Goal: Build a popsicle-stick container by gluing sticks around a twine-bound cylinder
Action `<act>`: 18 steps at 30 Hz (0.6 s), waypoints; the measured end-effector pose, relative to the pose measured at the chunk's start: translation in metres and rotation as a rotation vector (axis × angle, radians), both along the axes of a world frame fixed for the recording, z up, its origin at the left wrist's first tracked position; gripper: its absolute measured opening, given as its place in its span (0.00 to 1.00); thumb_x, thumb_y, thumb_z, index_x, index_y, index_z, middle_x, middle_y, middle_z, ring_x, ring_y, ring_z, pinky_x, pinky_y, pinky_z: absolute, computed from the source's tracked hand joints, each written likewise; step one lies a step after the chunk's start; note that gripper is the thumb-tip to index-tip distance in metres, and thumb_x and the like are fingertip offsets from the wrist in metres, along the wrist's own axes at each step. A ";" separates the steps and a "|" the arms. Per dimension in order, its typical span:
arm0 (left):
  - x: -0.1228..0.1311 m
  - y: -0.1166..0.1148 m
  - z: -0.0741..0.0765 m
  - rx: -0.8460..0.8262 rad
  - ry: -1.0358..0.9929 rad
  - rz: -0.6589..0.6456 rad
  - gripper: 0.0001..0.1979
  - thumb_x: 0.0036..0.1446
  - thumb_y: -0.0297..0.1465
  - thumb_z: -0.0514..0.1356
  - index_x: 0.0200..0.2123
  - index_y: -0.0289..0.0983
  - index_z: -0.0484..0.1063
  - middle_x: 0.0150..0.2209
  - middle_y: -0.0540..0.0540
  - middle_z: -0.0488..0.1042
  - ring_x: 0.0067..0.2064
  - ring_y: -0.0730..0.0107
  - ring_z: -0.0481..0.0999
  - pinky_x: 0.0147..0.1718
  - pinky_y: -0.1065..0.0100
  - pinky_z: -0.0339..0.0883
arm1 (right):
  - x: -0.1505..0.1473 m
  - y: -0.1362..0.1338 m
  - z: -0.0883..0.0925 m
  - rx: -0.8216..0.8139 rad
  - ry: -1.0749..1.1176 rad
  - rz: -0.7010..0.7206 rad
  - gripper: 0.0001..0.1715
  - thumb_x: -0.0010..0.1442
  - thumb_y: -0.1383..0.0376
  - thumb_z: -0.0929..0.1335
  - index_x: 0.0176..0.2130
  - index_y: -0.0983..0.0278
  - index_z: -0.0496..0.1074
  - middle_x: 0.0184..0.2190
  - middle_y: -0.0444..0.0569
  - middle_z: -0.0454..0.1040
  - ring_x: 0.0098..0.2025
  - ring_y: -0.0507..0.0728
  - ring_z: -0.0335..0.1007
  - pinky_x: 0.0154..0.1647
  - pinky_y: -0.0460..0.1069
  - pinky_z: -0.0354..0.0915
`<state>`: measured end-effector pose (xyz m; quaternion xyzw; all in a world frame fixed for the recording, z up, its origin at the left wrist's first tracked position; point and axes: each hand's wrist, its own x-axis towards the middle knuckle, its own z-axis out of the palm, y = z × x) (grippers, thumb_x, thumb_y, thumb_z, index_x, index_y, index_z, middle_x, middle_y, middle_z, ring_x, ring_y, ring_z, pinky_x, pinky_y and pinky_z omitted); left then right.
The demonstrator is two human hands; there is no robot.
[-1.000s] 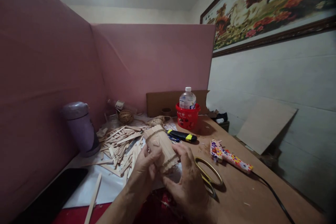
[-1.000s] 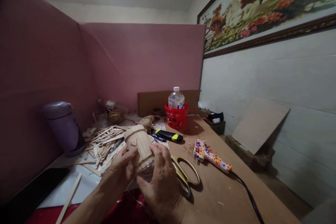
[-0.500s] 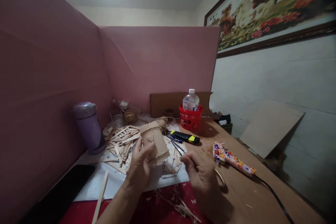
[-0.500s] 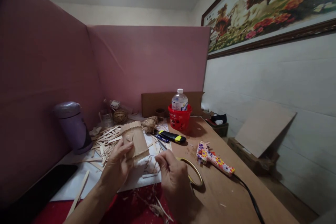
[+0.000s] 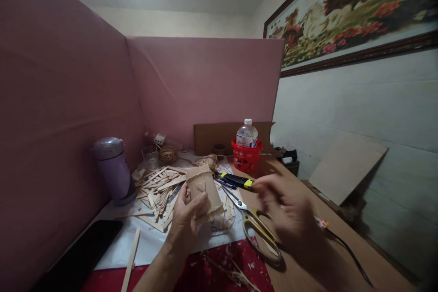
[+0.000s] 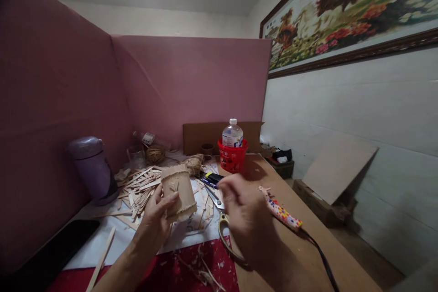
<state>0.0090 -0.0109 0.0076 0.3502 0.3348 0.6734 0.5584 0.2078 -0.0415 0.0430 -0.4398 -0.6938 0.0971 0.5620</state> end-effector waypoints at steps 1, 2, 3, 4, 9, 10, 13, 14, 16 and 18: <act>0.001 0.002 -0.002 0.004 -0.004 0.004 0.29 0.40 0.31 0.70 0.48 0.38 0.67 0.36 0.46 0.78 0.32 0.64 0.78 0.29 0.66 0.74 | -0.013 0.005 -0.003 -0.060 -0.118 0.073 0.09 0.65 0.65 0.61 0.35 0.61 0.70 0.22 0.42 0.67 0.24 0.53 0.64 0.25 0.48 0.57; 0.002 0.003 -0.004 0.009 -0.009 0.012 0.31 0.38 0.31 0.71 0.48 0.38 0.67 0.36 0.45 0.78 0.33 0.63 0.79 0.30 0.65 0.74 | -0.024 0.010 -0.006 -0.072 -0.181 0.101 0.12 0.66 0.67 0.59 0.36 0.61 0.70 0.25 0.43 0.70 0.27 0.54 0.67 0.28 0.48 0.59; 0.004 0.005 -0.005 0.013 -0.014 0.024 0.33 0.37 0.31 0.72 0.49 0.38 0.67 0.36 0.45 0.79 0.34 0.61 0.79 0.31 0.65 0.74 | -0.033 0.014 -0.007 -0.077 -0.250 0.110 0.12 0.67 0.66 0.59 0.38 0.61 0.69 0.30 0.46 0.73 0.31 0.55 0.70 0.31 0.49 0.61; 0.005 0.006 -0.007 0.016 -0.016 0.032 0.33 0.36 0.32 0.72 0.49 0.38 0.67 0.37 0.44 0.79 0.35 0.60 0.79 0.33 0.65 0.74 | -0.038 0.018 -0.008 -0.081 -0.327 0.095 0.11 0.67 0.64 0.59 0.41 0.61 0.69 0.35 0.49 0.74 0.35 0.57 0.71 0.33 0.50 0.63; 0.009 0.006 -0.007 0.055 -0.011 0.017 0.31 0.35 0.33 0.73 0.46 0.36 0.71 0.37 0.42 0.80 0.37 0.57 0.80 0.34 0.65 0.73 | -0.045 0.031 -0.006 -0.081 -0.738 0.012 0.14 0.65 0.57 0.61 0.37 0.63 0.70 0.37 0.54 0.74 0.36 0.62 0.70 0.31 0.52 0.62; 0.008 0.005 -0.006 0.056 -0.019 0.014 0.32 0.34 0.33 0.73 0.46 0.36 0.71 0.36 0.42 0.80 0.37 0.57 0.80 0.33 0.66 0.73 | -0.045 0.033 -0.007 -0.055 -0.757 0.045 0.16 0.66 0.59 0.60 0.33 0.63 0.70 0.34 0.52 0.74 0.35 0.61 0.69 0.31 0.52 0.61; 0.005 0.001 -0.002 0.004 -0.029 -0.036 0.34 0.35 0.33 0.73 0.49 0.37 0.69 0.37 0.43 0.80 0.37 0.58 0.80 0.33 0.66 0.73 | -0.042 0.036 -0.007 0.035 -0.621 0.183 0.20 0.67 0.62 0.58 0.24 0.62 0.64 0.25 0.46 0.70 0.31 0.56 0.65 0.31 0.49 0.59; 0.004 -0.001 0.000 -0.022 -0.026 -0.061 0.33 0.38 0.33 0.72 0.50 0.38 0.68 0.39 0.43 0.79 0.37 0.58 0.80 0.33 0.66 0.73 | -0.040 0.036 -0.006 0.044 -0.512 0.199 0.21 0.67 0.63 0.58 0.23 0.62 0.62 0.23 0.45 0.67 0.28 0.54 0.63 0.29 0.48 0.57; 0.002 -0.003 0.001 -0.053 -0.028 -0.100 0.31 0.42 0.33 0.70 0.52 0.39 0.67 0.43 0.43 0.78 0.38 0.59 0.80 0.34 0.64 0.74 | -0.033 0.034 0.000 0.065 -0.227 0.168 0.21 0.66 0.64 0.58 0.21 0.61 0.59 0.21 0.42 0.61 0.24 0.52 0.58 0.26 0.47 0.55; 0.000 -0.003 0.002 -0.052 -0.044 -0.105 0.30 0.44 0.33 0.69 0.52 0.39 0.66 0.45 0.42 0.77 0.40 0.59 0.79 0.35 0.63 0.75 | -0.021 0.031 0.011 0.145 0.120 0.106 0.19 0.64 0.64 0.60 0.22 0.61 0.59 0.21 0.40 0.59 0.23 0.51 0.56 0.23 0.46 0.53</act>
